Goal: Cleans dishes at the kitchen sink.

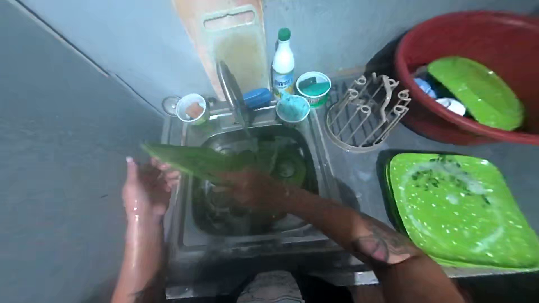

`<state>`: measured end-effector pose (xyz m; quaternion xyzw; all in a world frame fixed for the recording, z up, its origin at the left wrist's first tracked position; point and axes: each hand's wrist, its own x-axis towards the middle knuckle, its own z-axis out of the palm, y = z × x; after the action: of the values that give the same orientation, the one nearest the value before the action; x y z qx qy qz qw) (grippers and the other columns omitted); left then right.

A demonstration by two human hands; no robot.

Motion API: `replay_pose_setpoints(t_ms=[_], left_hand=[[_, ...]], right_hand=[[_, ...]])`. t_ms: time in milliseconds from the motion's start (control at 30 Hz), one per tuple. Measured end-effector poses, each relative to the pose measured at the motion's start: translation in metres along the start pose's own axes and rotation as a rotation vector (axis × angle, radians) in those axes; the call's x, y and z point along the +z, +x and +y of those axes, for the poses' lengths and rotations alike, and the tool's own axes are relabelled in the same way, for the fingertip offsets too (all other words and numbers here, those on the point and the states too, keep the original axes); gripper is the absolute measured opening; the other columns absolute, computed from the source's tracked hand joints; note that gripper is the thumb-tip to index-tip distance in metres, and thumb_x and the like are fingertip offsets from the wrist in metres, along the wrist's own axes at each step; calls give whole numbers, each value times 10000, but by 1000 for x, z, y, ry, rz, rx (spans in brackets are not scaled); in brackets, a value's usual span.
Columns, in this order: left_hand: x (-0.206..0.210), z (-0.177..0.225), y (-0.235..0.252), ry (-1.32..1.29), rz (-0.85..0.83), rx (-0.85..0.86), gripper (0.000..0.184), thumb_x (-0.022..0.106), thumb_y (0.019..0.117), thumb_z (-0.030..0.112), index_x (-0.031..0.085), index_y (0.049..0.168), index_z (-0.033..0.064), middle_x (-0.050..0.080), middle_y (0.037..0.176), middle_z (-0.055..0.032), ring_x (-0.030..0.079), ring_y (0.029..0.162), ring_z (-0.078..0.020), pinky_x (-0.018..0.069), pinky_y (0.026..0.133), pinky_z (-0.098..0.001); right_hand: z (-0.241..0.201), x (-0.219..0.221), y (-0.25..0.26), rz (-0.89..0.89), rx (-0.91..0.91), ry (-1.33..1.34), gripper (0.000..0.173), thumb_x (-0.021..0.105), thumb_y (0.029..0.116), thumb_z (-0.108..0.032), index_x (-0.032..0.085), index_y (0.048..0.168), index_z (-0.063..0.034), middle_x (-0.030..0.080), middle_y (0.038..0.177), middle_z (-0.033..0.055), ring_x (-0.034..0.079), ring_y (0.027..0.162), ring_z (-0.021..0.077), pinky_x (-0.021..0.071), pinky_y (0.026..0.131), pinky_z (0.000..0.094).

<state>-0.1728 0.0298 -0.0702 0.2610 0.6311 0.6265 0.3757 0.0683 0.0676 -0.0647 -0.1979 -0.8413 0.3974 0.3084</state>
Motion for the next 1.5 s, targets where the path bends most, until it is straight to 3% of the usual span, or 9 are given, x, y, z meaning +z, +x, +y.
replay_pose_setpoints(t_ms=[133, 267, 533, 767, 933, 1100, 1200, 1300, 1500], left_hand=[[46, -26, -29, 440, -176, 647, 479, 319, 1089, 243, 500, 1358, -110, 595, 1330, -165, 605, 1180, -155, 502, 1028, -357], [113, -83, -39, 809, -553, 910, 647, 307, 1100, 385, 328, 1542, -87, 335, 1609, -268, 303, 1518, -369, 240, 1244, -543], [168, -80, 60, 1130, -245, 512, 494, 354, 1106, 252, 490, 1437, -89, 451, 1487, -345, 411, 1408, -508, 323, 1164, -598], [183, -95, 24, 985, -595, 959, 546, 388, 1088, 338, 466, 1508, -2, 397, 1599, -202, 310, 1513, -391, 203, 1229, -605], [178, -72, 57, 941, -233, 445, 564, 464, 1074, 382, 484, 1452, -37, 427, 1505, -316, 423, 1399, -468, 347, 1161, -578], [174, -103, -3, 1079, -582, 1025, 574, 378, 1087, 326, 434, 1501, -68, 361, 1601, -258, 292, 1517, -409, 222, 1230, -594], [127, -126, -17, 1103, -715, 1072, 612, 389, 1079, 417, 457, 1506, -16, 393, 1604, -198, 332, 1512, -357, 256, 1229, -561], [92, -144, -14, 1116, -632, 834, 734, 339, 1063, 501, 404, 1517, -73, 332, 1597, -305, 312, 1493, -467, 243, 1212, -622], [154, -118, -17, 1030, -859, 1016, 585, 361, 1092, 373, 438, 1517, -22, 352, 1621, -214, 287, 1532, -350, 199, 1247, -561]], right_hand=[[5, -13, 10, 248, 484, 469, 358, 515, 1085, -228, 592, 1352, -3, 689, 1145, 181, 674, 958, 206, 567, 866, 399], [55, 1, 7, 503, 767, 844, 444, 416, 1096, -438, 586, 1331, -102, 675, 1049, 65, 654, 876, 130, 571, 762, 345], [72, -27, -20, 737, 875, 941, 538, 356, 1101, -466, 549, 1372, -43, 683, 1154, 165, 690, 1035, 244, 593, 885, 444], [97, -26, -21, 754, 734, 1084, 558, 285, 1110, -474, 545, 1370, -55, 696, 1142, 128, 689, 1034, 213, 591, 891, 419], [89, -19, -17, 781, 811, 1068, 579, 310, 1105, -487, 539, 1368, -25, 684, 1150, 177, 689, 1033, 257, 596, 876, 449], [103, -16, -9, 806, 765, 1135, 542, 332, 1095, -509, 568, 1336, -85, 700, 1063, 92, 688, 950, 182, 588, 817, 389], [112, -30, -27, 856, 669, 1196, 563, 310, 1092, -533, 528, 1387, -106, 695, 1170, 101, 692, 1045, 204, 602, 873, 426], [111, -44, -44, 948, 672, 1161, 555, 299, 1089, -542, 521, 1393, -133, 694, 1186, 87, 689, 1065, 206, 599, 883, 446], [109, -31, -42, 849, 716, 1129, 602, 262, 1094, -544, 523, 1386, -86, 699, 1135, 112, 696, 1013, 203, 603, 852, 417]])
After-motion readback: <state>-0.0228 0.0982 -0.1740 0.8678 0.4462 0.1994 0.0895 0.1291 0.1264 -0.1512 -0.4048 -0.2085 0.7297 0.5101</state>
